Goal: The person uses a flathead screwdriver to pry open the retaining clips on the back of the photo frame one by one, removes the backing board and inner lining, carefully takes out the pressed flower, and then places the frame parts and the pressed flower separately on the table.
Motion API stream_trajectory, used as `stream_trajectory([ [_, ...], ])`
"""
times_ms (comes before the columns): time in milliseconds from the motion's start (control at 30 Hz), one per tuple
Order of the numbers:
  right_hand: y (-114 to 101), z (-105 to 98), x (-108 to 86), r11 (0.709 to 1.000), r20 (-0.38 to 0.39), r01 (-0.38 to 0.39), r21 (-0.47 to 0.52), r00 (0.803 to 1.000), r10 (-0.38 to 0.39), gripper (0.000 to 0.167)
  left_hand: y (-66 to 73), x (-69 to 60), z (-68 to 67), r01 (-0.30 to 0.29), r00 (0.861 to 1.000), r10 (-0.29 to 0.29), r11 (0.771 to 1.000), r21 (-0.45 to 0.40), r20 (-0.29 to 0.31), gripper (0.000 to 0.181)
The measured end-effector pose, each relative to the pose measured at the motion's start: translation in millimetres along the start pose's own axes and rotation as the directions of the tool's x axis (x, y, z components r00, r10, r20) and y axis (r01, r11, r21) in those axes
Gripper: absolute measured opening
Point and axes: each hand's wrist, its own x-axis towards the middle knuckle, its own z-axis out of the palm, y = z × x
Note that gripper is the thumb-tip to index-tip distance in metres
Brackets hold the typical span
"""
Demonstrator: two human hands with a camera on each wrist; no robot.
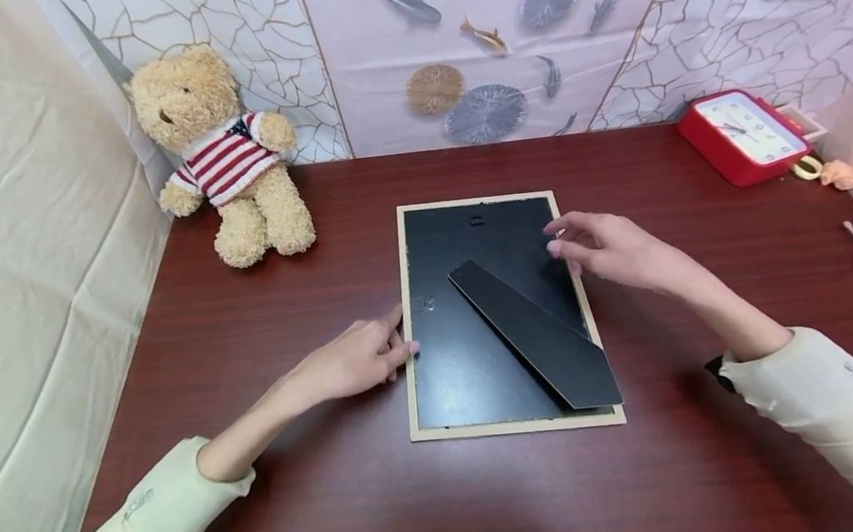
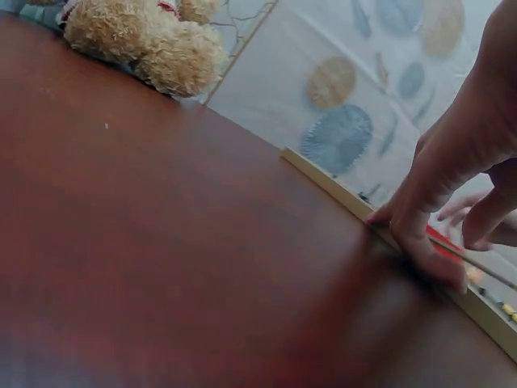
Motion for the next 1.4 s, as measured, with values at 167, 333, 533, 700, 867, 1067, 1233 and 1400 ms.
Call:
stream_trajectory([
  [167,-12.9,19.6,9.4,0.986,0.161,-0.006,0.168,0.987,-0.021,0.043,-7.0,27.0,-11.4,-0.01,0.999,0.012,0.999,0.05,-0.049,0.081],
  [333,-19.3,36.4,19.3,0.945,0.172,-0.05,0.324,0.985,-0.007,0.044,-25.6,51.8,-10.6,0.016,0.996,-0.006,0.994,0.108,-0.09,0.047],
  [533,-29.0,54.4,21.4,0.909,0.086,-0.086,0.407,0.995,0.056,0.045,-38.8,57.1,-9.8,0.031,0.995,-0.024,0.997,0.07,-0.099,0.076],
  [700,-30.8,59.7,18.3,0.889,0.039,-0.095,0.448,0.995,0.086,0.045,-43.0,58.9,-8.6,0.021,0.992,-0.012,0.997,0.076,-0.122,0.098],
  [867,-30.8,59.0,17.0,0.882,0.03,-0.076,0.465,0.997,0.071,0.045,-41.6,54.9,-9.4,0.004,0.99,-0.003,1.0,0.006,-0.144,0.101],
  [1067,-38.4,51.4,13.1,0.892,0.014,-0.05,0.45,0.999,0.048,0.045,-18.8,35.6,-21.5,-0.1,0.979,0.078,0.989,-0.111,-0.186,0.067],
  [1233,-44.3,44.1,9.7,0.907,0.022,-0.048,0.419,0.999,0.043,0.045,8.7,22.4,-32.6,-0.079,0.983,0.026,0.954,-0.291,-0.18,0.032],
  [1400,-44.8,36.3,6.3,0.909,0.019,-0.022,0.415,1.0,0.016,0.044,15.4,24.9,-33.3,-0.08,0.988,0.006,0.872,-0.482,-0.153,0.024],
])
